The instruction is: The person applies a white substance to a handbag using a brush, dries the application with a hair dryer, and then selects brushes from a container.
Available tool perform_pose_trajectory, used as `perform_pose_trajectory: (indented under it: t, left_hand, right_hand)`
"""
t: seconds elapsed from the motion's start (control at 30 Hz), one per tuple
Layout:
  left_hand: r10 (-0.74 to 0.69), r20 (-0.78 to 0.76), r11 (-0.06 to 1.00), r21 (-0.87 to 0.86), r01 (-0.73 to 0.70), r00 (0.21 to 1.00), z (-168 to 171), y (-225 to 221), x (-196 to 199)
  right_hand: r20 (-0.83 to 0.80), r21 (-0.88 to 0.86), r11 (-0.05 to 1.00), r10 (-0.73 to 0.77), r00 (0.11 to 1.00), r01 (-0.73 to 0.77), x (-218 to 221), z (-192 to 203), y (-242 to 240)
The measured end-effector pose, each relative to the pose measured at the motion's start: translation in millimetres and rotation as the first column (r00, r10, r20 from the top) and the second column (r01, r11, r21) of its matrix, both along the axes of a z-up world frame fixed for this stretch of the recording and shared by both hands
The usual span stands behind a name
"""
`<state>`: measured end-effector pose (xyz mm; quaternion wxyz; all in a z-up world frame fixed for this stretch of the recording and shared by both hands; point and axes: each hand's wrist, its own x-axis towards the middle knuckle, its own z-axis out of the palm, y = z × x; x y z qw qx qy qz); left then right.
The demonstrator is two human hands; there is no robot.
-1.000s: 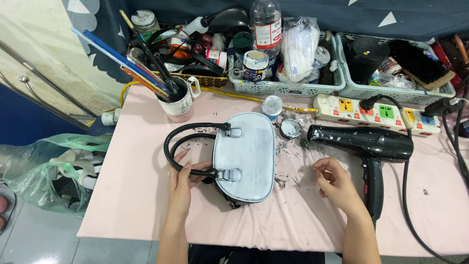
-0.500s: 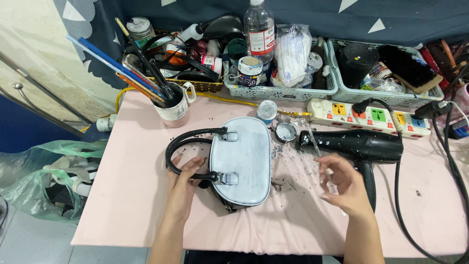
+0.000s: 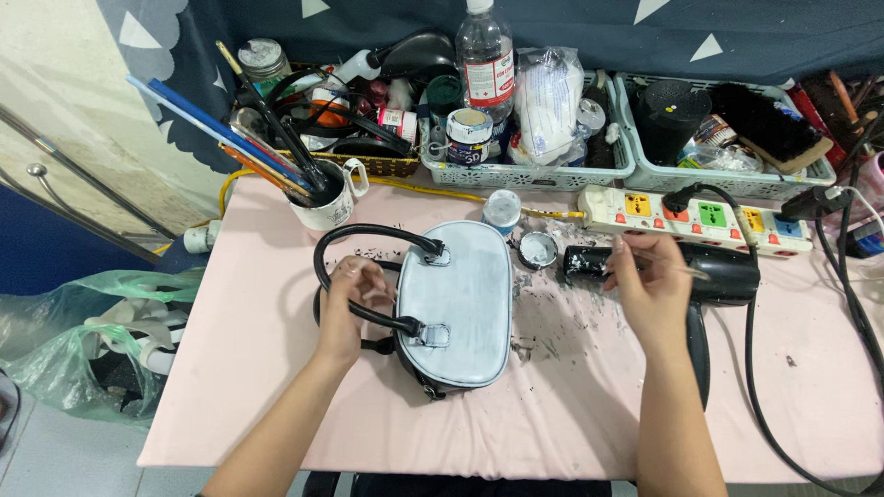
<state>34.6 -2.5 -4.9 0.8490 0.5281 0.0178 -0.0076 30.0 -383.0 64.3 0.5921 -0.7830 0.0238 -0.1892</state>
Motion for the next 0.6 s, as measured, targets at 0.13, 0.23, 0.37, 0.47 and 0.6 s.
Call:
perform_pose_trajectory:
  t: [0.13,0.23,0.37,0.47,0.6]
  left_hand:
    - [0.037,0.127,0.995,-0.098,-0.025,0.991,-12,-13,1]
    - [0.036,0.139,0.971,-0.241,-0.001,0.990,-23,-21,-3]
    - [0.009,-0.059,0.972,-0.234,-0.023,0.998,-29,-16,2]
    - [-0.101,-0.191,0.987,-0.140,0.075,0.976,-27,-5,5]
    - [-0.200,-0.304,0.979,-0.031,0.200,0.931,-21,3,5]
  right_hand:
    - [-0.013,-0.136,0.988,0.067,0.998,-0.068,-3,-15,4]
    - [-0.043,-0.220,0.970,0.099,0.994,-0.106,-5,-20,7]
    - [-0.076,-0.399,0.907,0.112,0.991,-0.133,-3,-23,15]
    - [-0.163,-0.407,0.898,0.110,0.980,-0.168,-3,-24,18]
    - [-0.151,-0.421,0.893,0.104,0.983,-0.160,-4,-26,17]
